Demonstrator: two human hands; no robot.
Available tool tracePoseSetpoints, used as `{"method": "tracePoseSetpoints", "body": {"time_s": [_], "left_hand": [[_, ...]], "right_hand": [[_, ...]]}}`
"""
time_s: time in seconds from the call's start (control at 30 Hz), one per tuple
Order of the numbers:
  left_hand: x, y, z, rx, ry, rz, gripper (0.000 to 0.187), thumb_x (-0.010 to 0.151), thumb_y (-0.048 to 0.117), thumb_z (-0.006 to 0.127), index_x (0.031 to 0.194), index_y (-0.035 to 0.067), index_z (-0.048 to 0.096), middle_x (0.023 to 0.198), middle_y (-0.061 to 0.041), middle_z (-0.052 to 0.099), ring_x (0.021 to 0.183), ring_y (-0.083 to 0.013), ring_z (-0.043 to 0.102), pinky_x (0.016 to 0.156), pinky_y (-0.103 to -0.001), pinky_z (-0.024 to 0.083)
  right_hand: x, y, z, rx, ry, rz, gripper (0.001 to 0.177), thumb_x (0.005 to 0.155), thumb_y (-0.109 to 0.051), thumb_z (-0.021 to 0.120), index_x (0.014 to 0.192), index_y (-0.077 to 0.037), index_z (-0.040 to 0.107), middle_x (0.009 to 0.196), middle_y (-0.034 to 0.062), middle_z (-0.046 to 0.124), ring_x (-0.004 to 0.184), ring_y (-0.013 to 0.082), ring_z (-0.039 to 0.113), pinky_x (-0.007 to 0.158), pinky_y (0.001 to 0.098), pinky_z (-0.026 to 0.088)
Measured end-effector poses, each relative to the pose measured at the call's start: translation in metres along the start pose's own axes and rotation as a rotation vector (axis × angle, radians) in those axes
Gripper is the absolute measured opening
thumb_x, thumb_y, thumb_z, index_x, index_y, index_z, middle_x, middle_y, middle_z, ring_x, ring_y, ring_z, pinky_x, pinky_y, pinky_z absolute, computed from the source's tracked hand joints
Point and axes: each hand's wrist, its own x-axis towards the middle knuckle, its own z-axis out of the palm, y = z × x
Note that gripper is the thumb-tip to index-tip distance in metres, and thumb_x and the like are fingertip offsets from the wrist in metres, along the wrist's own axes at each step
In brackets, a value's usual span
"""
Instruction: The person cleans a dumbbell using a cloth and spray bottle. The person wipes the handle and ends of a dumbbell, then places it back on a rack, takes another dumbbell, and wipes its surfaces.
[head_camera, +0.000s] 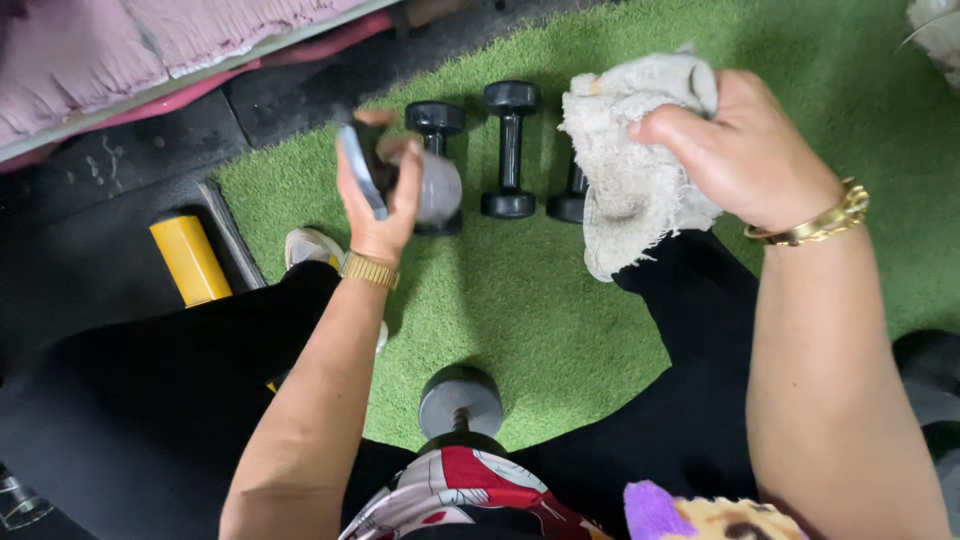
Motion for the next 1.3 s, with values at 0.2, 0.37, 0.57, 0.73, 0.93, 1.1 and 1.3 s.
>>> {"method": "tracePoseSetpoints", "body": {"time_s": [0.2, 0.37, 0.57, 0.73, 0.93, 1.1, 1.3], "left_hand": [[-0.099, -0.058, 0.016, 0.159, -0.156, -0.963, 0.033, 0.085, 0.028, 0.061, 0.115, 0.015, 0.053, 0.104, -0.007, 0.067, 0.098, -0.0248, 0.065, 0.091, -0.036, 0.054], [-0.135, -0.099, 0.027, 0.317, -0.205, -1.209, 0.023, 0.077, 0.031, 0.065, 0.078, 0.008, 0.063, 0.067, -0.008, 0.062, 0.063, -0.0194, 0.06, 0.057, -0.037, 0.046], [-0.109, -0.095, 0.025, 0.354, -0.351, -1.397, 0.023, 0.085, 0.03, 0.061, 0.093, 0.009, 0.056, 0.069, -0.001, 0.049, 0.057, -0.0131, 0.048, 0.047, -0.028, 0.041], [-0.093, -0.07, 0.028, 0.447, -0.38, -1.387, 0.033, 0.081, 0.029, 0.062, 0.106, 0.008, 0.06, 0.084, -0.006, 0.062, 0.072, -0.0187, 0.06, 0.06, -0.033, 0.048], [-0.077, -0.026, 0.066, 0.59, -0.85, -1.098, 0.027, 0.085, 0.043, 0.061, 0.092, 0.017, 0.058, 0.06, 0.005, 0.044, 0.048, -0.0075, 0.041, 0.039, -0.021, 0.036], [-0.074, -0.073, 0.116, 0.665, -0.88, -1.226, 0.069, 0.082, 0.047, 0.06, 0.131, 0.005, 0.039, 0.128, -0.01, 0.052, 0.116, -0.0255, 0.055, 0.088, -0.036, 0.052], [-0.058, -0.038, 0.108, 0.575, -0.925, -1.268, 0.044, 0.089, 0.041, 0.061, 0.112, 0.004, 0.055, 0.067, 0.0, 0.051, 0.047, -0.0065, 0.044, 0.036, -0.018, 0.038]], "right_hand": [[-0.002, -0.008, -0.002, -0.038, 0.038, 0.016, 0.045, 0.09, -0.024, 0.056, 0.055, -0.016, 0.028, 0.051, -0.0047, 0.024, 0.045, 0.0105, 0.024, 0.047, 0.0301, 0.022], [-0.005, -0.008, 0.001, -0.045, 0.006, 0.047, 0.046, 0.092, -0.021, 0.055, 0.055, -0.016, 0.028, 0.049, -0.0043, 0.025, 0.043, 0.0103, 0.024, 0.044, 0.0284, 0.022], [-0.003, -0.005, 0.001, -0.091, 0.009, 0.037, 0.047, 0.09, -0.022, 0.057, 0.055, -0.016, 0.027, 0.049, -0.0042, 0.025, 0.044, 0.0108, 0.024, 0.046, 0.03, 0.021], [-0.003, -0.006, 0.0, -0.104, 0.016, 0.067, 0.046, 0.091, -0.024, 0.057, 0.057, -0.015, 0.027, 0.052, -0.0036, 0.025, 0.046, 0.0115, 0.024, 0.047, 0.0308, 0.022], [-0.003, -0.006, 0.001, -0.071, -0.004, 0.058, 0.044, 0.093, -0.022, 0.056, 0.058, -0.015, 0.031, 0.051, -0.0033, 0.029, 0.043, 0.0109, 0.027, 0.044, 0.0272, 0.026], [-0.004, -0.002, -0.001, -0.065, 0.012, 0.072, 0.044, 0.091, -0.021, 0.057, 0.056, -0.015, 0.031, 0.049, -0.0041, 0.028, 0.042, 0.0102, 0.026, 0.043, 0.0281, 0.023], [-0.006, -0.001, -0.006, -0.078, 0.05, 0.051, 0.04, 0.087, -0.02, 0.057, 0.059, -0.015, 0.029, 0.052, -0.0039, 0.027, 0.046, 0.0116, 0.026, 0.047, 0.031, 0.023]]}}
